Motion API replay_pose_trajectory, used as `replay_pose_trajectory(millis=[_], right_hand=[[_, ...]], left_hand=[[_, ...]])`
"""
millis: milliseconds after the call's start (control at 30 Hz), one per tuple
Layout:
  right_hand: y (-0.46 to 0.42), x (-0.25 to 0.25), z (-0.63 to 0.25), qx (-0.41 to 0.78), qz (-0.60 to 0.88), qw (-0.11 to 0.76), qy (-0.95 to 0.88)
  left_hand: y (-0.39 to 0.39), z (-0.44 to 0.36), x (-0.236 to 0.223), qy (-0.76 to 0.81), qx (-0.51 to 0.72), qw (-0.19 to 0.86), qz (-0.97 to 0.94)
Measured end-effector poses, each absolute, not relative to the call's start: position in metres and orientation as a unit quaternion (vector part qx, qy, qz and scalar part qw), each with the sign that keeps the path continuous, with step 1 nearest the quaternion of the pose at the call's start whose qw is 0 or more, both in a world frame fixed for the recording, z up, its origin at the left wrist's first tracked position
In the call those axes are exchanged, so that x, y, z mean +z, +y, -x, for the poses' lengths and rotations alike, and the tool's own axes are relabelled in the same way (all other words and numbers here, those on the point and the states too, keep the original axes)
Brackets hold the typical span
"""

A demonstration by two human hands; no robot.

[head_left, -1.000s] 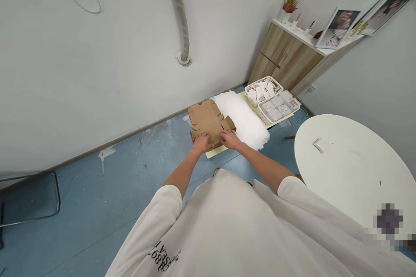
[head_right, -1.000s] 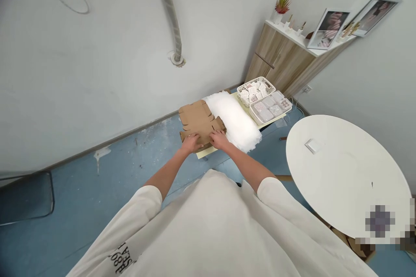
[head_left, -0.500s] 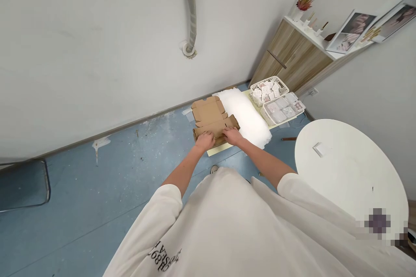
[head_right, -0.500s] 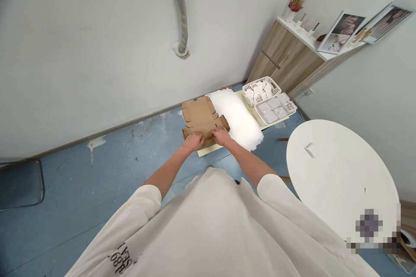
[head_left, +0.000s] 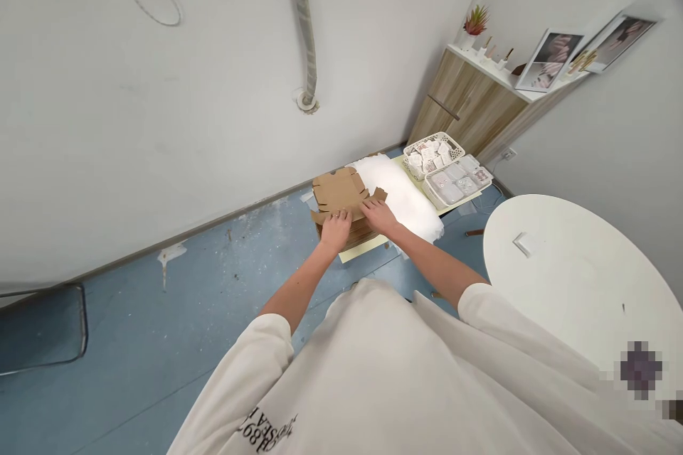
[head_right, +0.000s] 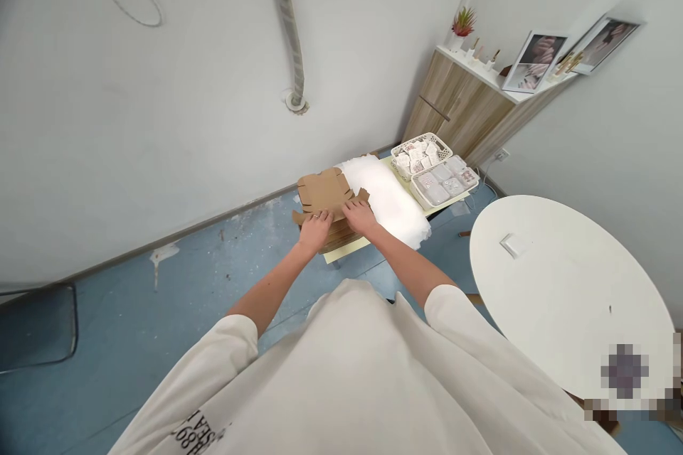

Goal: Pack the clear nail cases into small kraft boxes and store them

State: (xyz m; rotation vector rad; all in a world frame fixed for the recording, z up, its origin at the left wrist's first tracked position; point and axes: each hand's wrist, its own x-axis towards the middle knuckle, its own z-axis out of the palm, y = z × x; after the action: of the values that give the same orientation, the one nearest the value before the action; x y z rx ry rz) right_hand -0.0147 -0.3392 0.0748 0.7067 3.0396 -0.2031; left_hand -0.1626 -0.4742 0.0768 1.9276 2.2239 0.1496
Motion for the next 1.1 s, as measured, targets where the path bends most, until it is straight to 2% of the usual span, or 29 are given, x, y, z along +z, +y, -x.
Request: replay_pose_trajectory(millis=[233,467,767,1100], right_hand=[[-0.327,0.110,-0.009,-0.043,-0.265,-0.085,0.960],[-0.329,0.123,-0.104,-0.012,-0.385,-0.121,0.915],[-0.366,0.116,-0.319,-0.020,-0.554,-0.108,0.825],[-0.455,0.084,-0.537,-0.022,-0.708,-0.077,0.702]], left_hand=[[-0.465,0.134,0.125,0.742,0.113,0.014,-0.661],[-0.432,0.060,0.142,0.677,0.136,0.000,-0.723],[-0.388,-0.130,0.129,0.530,0.127,0.055,-0.836],[-0.397,-0.355,0.096,0.383,0.086,0.105,-0.914]])
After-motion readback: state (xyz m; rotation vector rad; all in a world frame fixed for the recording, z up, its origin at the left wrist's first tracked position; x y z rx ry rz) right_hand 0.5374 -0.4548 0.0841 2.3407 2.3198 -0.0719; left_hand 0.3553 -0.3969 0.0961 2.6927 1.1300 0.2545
